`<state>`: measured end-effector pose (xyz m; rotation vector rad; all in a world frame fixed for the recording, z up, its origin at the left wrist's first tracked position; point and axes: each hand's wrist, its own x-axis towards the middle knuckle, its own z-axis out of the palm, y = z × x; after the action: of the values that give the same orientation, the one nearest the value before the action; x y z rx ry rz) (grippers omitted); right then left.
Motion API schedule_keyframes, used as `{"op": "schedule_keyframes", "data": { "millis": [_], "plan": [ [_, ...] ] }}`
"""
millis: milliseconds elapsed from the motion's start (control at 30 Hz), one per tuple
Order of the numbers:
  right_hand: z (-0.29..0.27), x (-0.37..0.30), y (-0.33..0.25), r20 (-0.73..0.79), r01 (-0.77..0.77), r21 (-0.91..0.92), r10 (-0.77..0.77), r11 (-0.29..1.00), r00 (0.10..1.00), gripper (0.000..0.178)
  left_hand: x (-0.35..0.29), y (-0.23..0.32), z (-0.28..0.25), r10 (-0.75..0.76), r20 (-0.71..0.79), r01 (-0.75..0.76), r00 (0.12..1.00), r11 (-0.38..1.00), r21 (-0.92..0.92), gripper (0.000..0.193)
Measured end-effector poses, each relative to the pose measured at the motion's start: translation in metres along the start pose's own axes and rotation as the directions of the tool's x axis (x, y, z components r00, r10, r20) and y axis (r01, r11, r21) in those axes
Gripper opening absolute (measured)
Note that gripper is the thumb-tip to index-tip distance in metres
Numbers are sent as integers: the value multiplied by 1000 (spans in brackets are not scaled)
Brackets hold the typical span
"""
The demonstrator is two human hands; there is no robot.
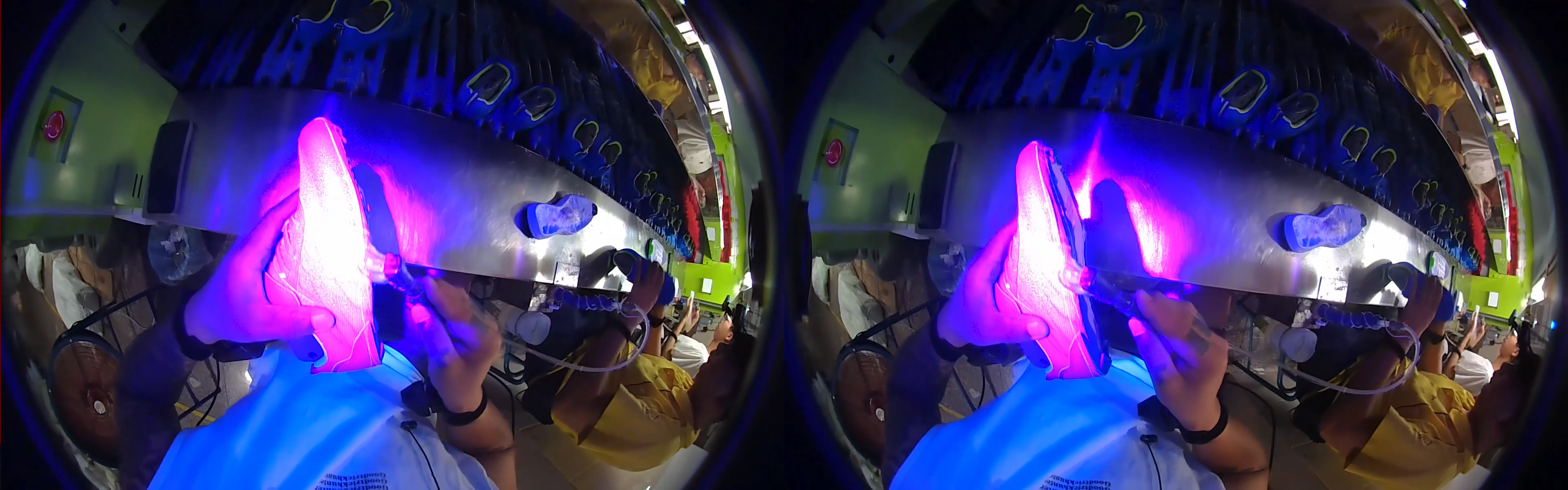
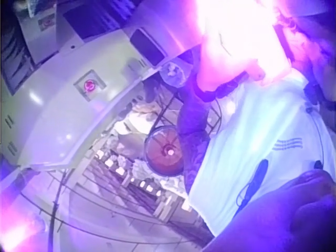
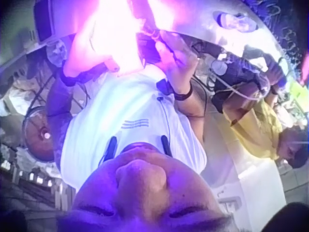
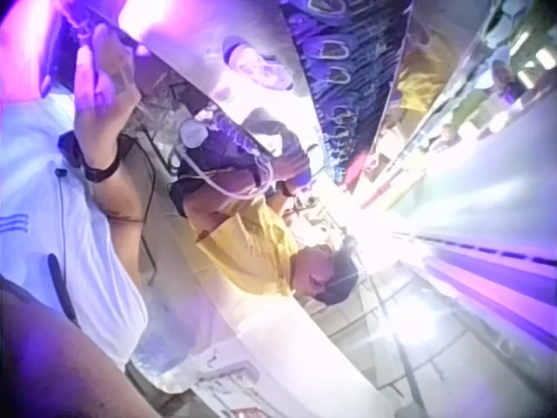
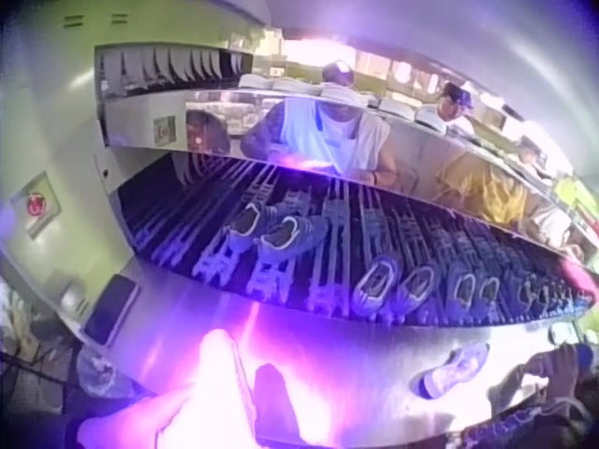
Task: The recorder is applying glue or treatment to the edge of shoe uppers on a manufacturing assembly line.
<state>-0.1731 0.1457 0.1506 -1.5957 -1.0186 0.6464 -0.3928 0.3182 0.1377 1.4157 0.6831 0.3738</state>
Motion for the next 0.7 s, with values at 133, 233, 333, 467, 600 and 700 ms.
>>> {"op": "schedule_keyframes", "data": {
  "millis": [133, 233, 333, 467, 600, 700],
  "plan": [
    [-9, -6, 10, 18, 117, -103, -115, 988, 993, 34, 3, 17, 9, -83, -11, 82, 996, 994, -70, 120],
    [-9, 9, 1, 2, 123, -154, -125, 980, 992, 39, -5, 13, 7, -57, 77, 51, 995, 995, 84, 119],
    [-2, 28, -4, -26, 236, -223, -248, 946, 969, 42, -10, 14, 8, 9, 97, -23, 995, 988, 152, 118],
    [-3, 16, 2, 22, 180, -124, -179, 976, 984, 40, -6, 15, 6, -32, 20, 31, 999, 998, 55, 115],
    [-5, 6, 2, 79, 85, -78, -79, 993, 994, 37, 1, 15, -1, -56, -19, 55, 998, 998, -40, 111],
    [-5, 6, -2, 105, 64, -87, -54, 994, 993, 35, -1, 9, -8, -62, -80, 60, 995, 998, -22, 106]
  ]
}}
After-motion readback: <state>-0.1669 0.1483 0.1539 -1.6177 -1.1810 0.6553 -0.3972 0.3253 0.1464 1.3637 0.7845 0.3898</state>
